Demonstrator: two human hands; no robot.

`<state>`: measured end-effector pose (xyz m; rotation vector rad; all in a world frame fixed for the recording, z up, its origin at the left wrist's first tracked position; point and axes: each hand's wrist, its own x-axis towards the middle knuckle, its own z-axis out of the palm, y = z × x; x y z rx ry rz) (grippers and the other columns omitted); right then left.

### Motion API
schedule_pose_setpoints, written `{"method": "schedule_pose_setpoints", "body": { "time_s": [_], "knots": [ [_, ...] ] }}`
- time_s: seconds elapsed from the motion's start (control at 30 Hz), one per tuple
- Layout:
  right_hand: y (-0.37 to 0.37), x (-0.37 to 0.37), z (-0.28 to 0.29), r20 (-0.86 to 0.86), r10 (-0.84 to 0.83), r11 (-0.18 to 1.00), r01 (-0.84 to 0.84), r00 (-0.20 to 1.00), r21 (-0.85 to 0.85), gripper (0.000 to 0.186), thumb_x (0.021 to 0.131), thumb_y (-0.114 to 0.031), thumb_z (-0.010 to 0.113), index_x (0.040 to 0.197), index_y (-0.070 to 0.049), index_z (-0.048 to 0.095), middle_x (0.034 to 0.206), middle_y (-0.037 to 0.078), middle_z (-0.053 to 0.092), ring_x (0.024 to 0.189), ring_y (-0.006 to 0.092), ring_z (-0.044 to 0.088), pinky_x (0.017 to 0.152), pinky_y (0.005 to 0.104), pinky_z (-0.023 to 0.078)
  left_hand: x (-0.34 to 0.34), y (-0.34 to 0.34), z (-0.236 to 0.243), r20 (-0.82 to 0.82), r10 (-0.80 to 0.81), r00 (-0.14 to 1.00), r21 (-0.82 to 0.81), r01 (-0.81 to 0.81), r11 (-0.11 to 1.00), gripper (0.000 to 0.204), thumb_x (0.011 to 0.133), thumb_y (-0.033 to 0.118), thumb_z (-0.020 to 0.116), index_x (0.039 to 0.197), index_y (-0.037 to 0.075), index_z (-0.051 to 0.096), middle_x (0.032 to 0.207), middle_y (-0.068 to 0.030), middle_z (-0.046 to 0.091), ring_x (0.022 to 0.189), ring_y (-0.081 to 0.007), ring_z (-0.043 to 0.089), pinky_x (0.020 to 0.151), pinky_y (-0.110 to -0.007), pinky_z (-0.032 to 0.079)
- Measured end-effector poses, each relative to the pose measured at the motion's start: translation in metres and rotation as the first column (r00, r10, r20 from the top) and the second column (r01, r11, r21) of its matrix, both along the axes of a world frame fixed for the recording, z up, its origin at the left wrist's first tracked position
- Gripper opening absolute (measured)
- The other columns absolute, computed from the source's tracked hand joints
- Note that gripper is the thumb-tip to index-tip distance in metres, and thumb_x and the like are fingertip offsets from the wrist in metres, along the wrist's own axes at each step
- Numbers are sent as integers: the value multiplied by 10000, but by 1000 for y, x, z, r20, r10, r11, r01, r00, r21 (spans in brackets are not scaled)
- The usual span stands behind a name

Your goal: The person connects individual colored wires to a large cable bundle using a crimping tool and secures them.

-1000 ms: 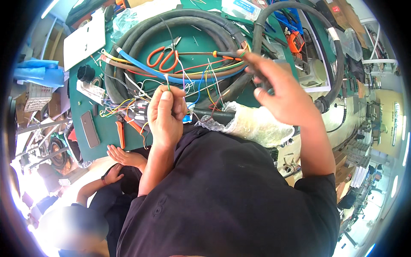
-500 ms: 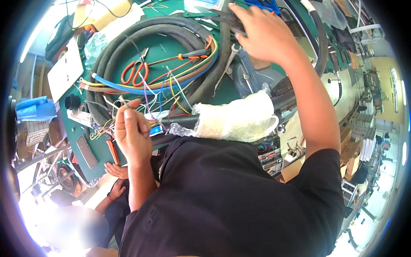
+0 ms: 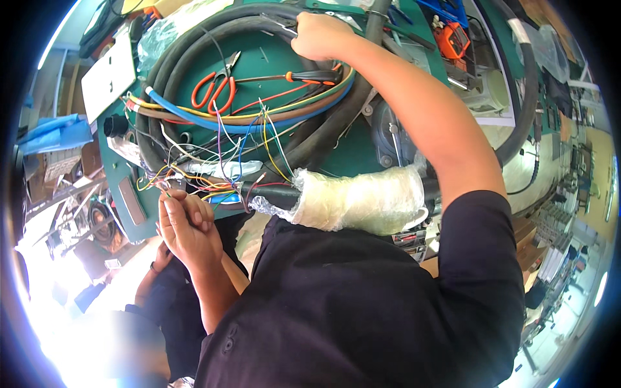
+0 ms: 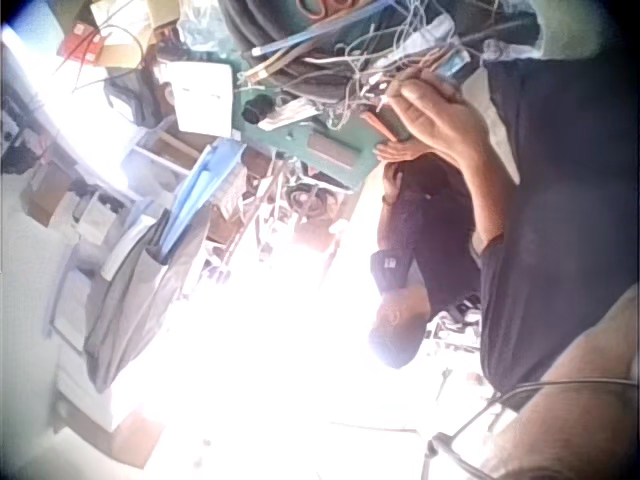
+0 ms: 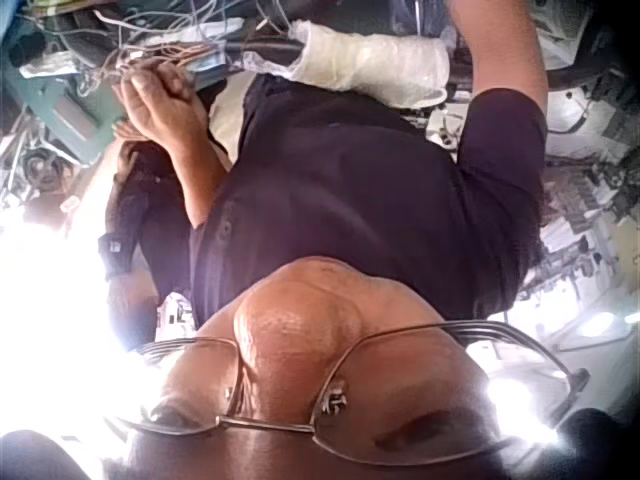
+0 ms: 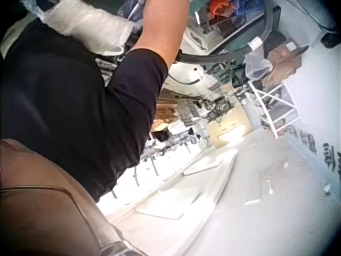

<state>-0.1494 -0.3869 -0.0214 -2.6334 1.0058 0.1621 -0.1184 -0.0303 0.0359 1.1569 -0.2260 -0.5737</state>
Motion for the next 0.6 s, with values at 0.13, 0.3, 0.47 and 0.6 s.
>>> {"method": "schedule_pose_setpoints", "body": {
  "time_s": [0.13,0.3,0.47,0.6],
  "knots": [
    [54,-35,39,307,-48,705,-186,950,685,163,880,-182,609,961,-53,551,893,-1,587,728,71,497,608,239,428,-4,4,-3,22,5,1000,-24,-5,1000,204,941,191,597,938,27,477,658,-11,453,512,-66,376,477,-206,287],
    [117,-68,46,207,-31,721,-121,978,683,205,843,-100,618,992,9,531,976,85,615,923,159,583,851,308,464,-5,-19,14,102,-148,984,341,105,934,120,866,3,613,978,-11,573,739,40,512,649,2,412,588,-160,329],
    [134,-56,15,236,-250,591,-45,939,806,226,818,-69,620,1013,9,537,927,62,576,858,141,547,789,296,457,8,-52,20,94,-289,953,476,212,854,161,888,114,614,953,-32,626,761,17,577,688,-27,479,620,-195,386],
    [140,-53,6,266,-287,618,-34,920,785,224,803,-66,608,1006,-2,538,892,62,565,812,142,536,735,302,447,17,-71,-1,175,-371,912,492,245,835,209,893,149,615,952,-49,642,785,-30,633,680,-51,507,602,-221,402]
  ]
}}
